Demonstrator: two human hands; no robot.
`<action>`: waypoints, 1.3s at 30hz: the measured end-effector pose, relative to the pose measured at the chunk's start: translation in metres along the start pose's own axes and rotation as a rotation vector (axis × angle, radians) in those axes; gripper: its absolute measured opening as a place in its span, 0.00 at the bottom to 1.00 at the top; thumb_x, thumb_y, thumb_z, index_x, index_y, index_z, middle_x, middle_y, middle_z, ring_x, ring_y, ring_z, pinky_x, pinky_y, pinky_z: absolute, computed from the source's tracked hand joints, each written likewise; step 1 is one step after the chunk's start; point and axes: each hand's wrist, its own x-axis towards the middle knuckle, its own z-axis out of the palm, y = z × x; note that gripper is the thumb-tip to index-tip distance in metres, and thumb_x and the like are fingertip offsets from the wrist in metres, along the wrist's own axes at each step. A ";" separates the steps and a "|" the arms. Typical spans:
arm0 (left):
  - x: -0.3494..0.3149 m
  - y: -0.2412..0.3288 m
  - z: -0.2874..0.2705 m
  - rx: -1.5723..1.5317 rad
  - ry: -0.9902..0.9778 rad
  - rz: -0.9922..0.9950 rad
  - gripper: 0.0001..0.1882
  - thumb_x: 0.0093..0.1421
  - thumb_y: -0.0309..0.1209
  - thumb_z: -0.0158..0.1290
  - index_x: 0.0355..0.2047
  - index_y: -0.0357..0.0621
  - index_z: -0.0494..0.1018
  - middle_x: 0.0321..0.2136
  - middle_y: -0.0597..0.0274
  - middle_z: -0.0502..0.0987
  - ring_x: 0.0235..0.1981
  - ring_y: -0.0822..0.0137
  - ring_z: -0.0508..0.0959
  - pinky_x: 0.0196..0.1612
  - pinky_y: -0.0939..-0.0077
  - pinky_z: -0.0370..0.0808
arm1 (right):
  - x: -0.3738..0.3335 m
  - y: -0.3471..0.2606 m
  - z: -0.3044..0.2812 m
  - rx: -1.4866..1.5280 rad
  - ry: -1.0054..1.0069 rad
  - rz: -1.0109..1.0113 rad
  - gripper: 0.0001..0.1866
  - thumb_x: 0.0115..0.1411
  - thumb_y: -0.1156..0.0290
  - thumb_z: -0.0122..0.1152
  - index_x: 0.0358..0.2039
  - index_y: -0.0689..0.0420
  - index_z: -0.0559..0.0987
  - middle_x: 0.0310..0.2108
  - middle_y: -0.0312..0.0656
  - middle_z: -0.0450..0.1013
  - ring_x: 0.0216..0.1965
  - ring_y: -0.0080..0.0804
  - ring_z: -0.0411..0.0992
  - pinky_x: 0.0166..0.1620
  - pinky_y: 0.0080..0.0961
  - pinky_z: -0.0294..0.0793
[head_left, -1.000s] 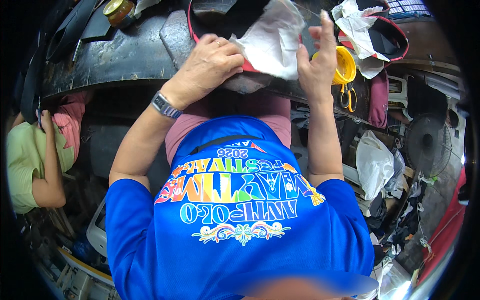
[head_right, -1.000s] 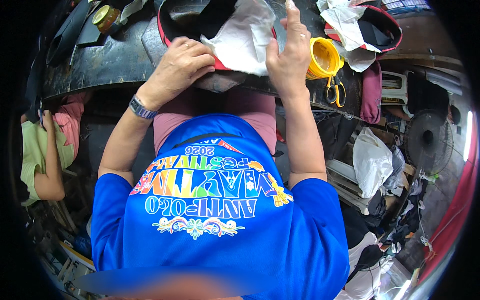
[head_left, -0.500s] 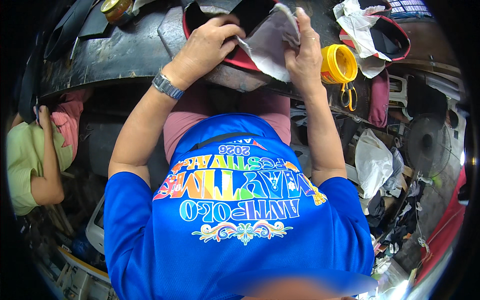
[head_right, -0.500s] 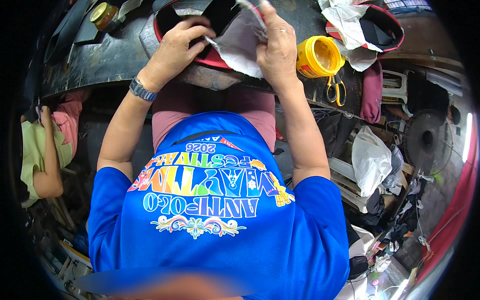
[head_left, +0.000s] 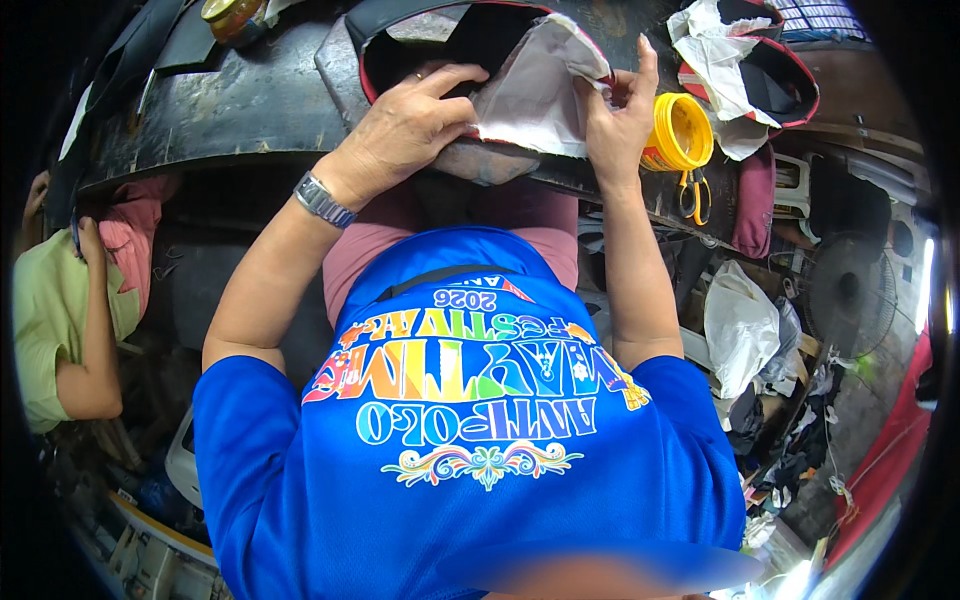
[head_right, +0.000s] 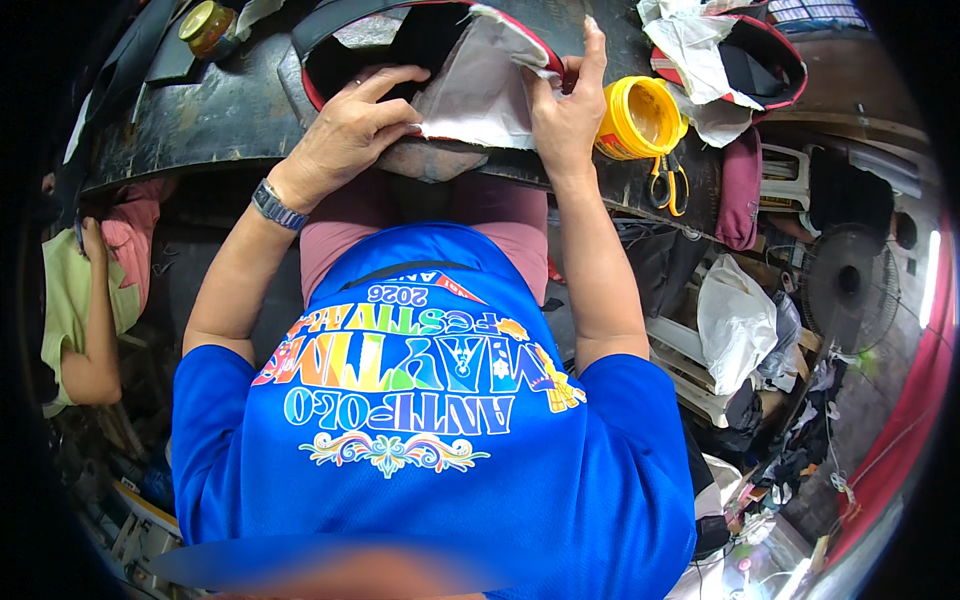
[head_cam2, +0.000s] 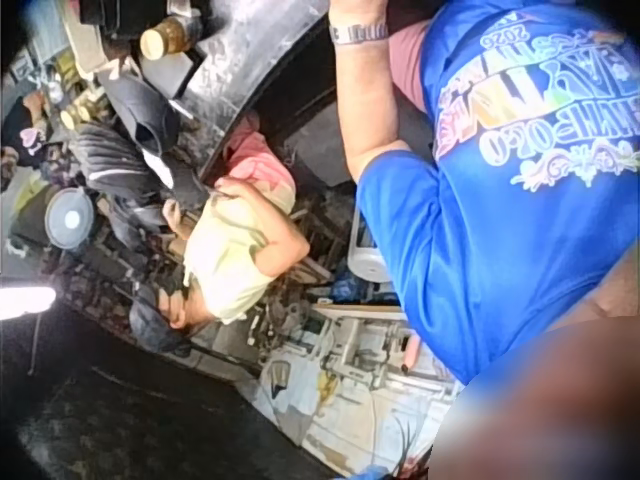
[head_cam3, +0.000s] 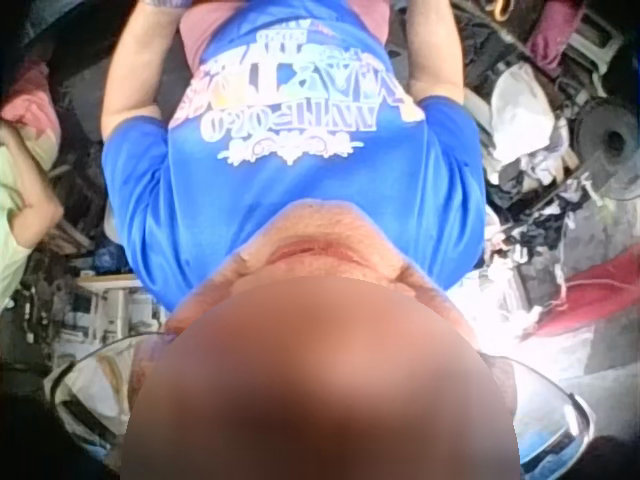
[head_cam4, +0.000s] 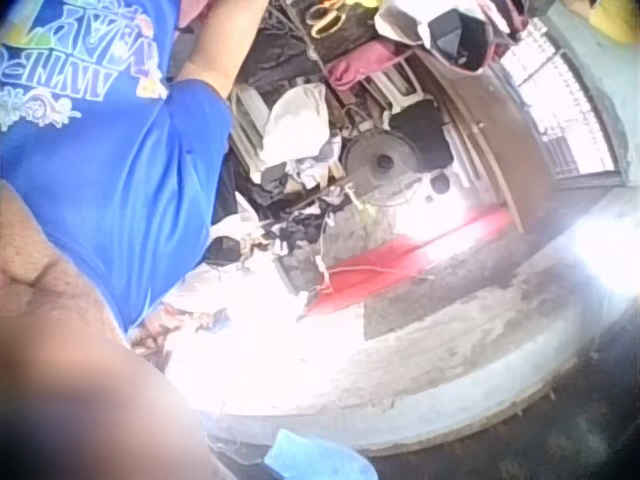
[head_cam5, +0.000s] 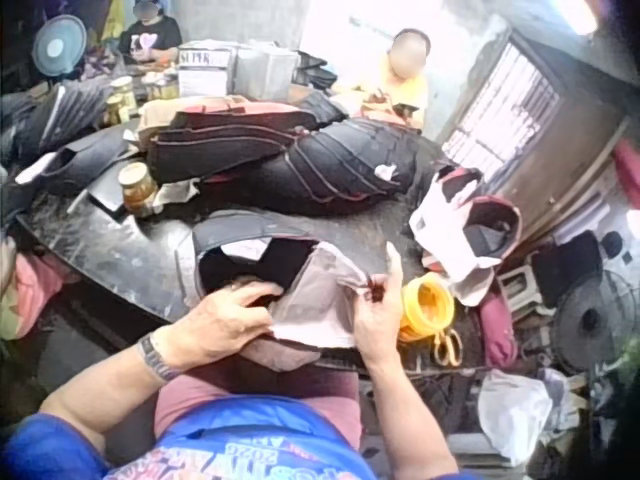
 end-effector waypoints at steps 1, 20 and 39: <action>0.000 0.001 0.001 -0.009 -0.019 -0.031 0.07 0.57 0.26 0.63 0.36 0.43 0.79 0.52 0.57 0.78 0.49 0.53 0.80 0.50 0.64 0.78 | -0.003 -0.005 -0.003 -0.024 0.025 -0.051 0.44 0.56 0.82 0.67 0.71 0.53 0.59 0.26 0.36 0.72 0.27 0.22 0.71 0.36 0.21 0.74; 0.009 0.001 -0.019 -0.011 -0.249 -0.094 0.08 0.60 0.30 0.62 0.39 0.43 0.82 0.62 0.53 0.73 0.51 0.48 0.78 0.53 0.60 0.77 | 0.040 0.027 -0.152 -0.894 -0.561 0.331 0.38 0.68 0.32 0.42 0.40 0.51 0.89 0.47 0.51 0.78 0.56 0.52 0.71 0.57 0.44 0.69; 0.010 0.005 -0.036 0.040 -0.445 -0.123 0.21 0.57 0.34 0.64 0.52 0.49 0.81 0.68 0.47 0.65 0.64 0.46 0.70 0.65 0.58 0.68 | -0.027 -0.072 -0.016 -0.167 -0.494 -0.367 0.18 0.70 0.51 0.55 0.52 0.42 0.85 0.63 0.49 0.67 0.64 0.50 0.62 0.66 0.46 0.58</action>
